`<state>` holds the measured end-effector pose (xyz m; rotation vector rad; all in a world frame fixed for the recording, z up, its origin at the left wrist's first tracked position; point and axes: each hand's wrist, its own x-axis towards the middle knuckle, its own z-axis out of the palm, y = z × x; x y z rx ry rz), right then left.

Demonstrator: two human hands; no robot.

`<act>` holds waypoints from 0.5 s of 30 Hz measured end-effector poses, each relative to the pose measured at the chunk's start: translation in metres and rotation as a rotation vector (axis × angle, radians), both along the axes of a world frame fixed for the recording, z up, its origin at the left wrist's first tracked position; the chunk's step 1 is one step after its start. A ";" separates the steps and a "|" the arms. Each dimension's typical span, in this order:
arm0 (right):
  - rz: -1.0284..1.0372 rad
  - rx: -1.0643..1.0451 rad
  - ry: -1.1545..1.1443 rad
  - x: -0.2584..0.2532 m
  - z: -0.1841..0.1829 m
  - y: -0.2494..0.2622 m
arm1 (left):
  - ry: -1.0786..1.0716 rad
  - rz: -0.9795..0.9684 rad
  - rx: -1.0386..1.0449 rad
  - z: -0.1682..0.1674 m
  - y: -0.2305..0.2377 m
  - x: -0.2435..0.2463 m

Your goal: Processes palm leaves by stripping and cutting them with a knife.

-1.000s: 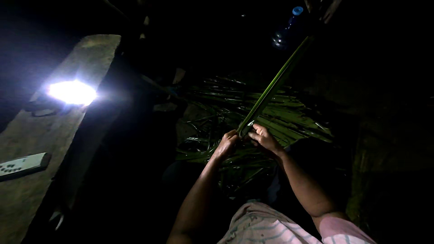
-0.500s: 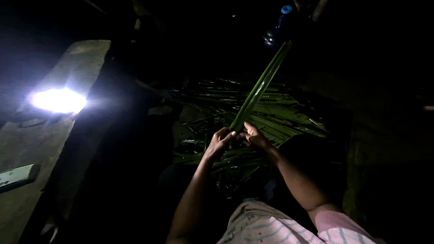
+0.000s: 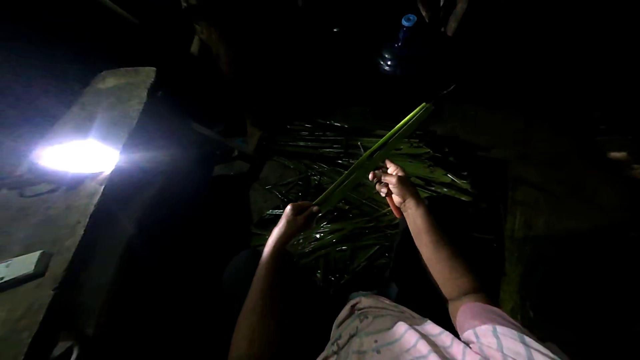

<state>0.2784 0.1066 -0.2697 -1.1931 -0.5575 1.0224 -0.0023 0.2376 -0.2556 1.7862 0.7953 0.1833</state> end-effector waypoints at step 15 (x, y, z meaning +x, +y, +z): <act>-0.452 0.147 -0.070 0.088 0.015 -0.056 | 0.150 -0.072 0.078 0.020 0.048 -0.103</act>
